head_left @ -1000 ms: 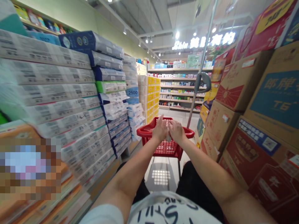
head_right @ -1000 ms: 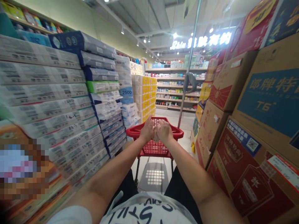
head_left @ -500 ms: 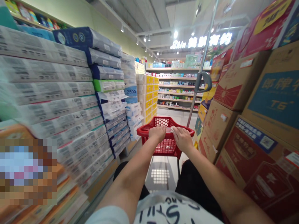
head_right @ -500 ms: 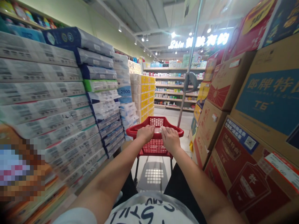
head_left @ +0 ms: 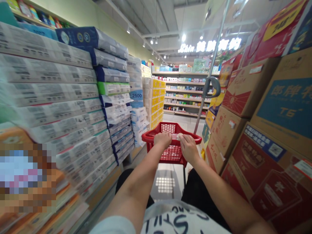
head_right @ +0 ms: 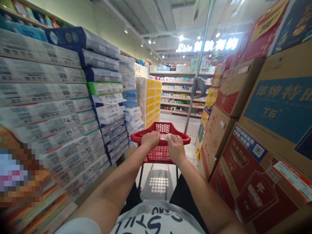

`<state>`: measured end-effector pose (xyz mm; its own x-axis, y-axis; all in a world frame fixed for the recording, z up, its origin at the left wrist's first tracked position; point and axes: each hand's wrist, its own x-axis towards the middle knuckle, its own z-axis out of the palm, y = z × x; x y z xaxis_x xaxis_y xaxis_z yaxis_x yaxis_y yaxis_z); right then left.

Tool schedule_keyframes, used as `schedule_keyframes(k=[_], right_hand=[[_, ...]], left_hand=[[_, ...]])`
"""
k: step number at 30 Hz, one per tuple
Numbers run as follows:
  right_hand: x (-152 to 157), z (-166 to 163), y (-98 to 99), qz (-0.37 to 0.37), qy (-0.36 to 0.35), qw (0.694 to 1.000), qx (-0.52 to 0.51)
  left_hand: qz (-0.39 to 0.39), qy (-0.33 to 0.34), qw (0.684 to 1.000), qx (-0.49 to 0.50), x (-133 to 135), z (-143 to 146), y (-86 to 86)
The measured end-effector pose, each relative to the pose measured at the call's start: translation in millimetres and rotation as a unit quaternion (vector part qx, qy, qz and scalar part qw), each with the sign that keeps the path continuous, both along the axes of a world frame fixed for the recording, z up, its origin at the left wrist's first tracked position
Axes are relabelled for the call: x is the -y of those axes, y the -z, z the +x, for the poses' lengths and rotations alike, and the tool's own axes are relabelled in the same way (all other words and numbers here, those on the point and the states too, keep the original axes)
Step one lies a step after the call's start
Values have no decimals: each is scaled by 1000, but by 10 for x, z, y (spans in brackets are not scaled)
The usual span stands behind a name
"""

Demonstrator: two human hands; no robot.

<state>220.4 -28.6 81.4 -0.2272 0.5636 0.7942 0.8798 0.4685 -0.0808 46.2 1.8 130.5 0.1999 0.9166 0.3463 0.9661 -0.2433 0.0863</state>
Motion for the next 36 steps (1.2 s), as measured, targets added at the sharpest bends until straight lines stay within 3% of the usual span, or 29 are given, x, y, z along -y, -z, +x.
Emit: schedule_keyframes(k=[3,8,11,14,19,25,27,32,36], right_hand=[[-16,63,-56,-37,9,999,-11],[-100,-52,-117,-76,81,992,-60],[-101,-136,-144,-74,73,994,-37],[-121,14,-183,-103,40,994,3],[-189,251,-193,-123,90,988,6],[-99,-155,-127,-80,193,978,-3],[-52,-211,-131,-69,179,981,4],[-37,-9,-242,-123,79,986,73],[-43,-5,-281,-159,118,978,63]], left_hand=[[-4,6,1000,3,11,-14,-4],[1,3,1000,9,11,2,-7],[6,6,1000,6,15,-15,6],[14,19,1000,1,17,-73,26],[-4,20,1000,4,-42,-149,-4],[0,10,1000,-24,-49,68,-70],[14,50,998,-26,-14,161,-46],[26,54,998,-4,17,203,16],[41,54,998,-6,-3,184,26]])
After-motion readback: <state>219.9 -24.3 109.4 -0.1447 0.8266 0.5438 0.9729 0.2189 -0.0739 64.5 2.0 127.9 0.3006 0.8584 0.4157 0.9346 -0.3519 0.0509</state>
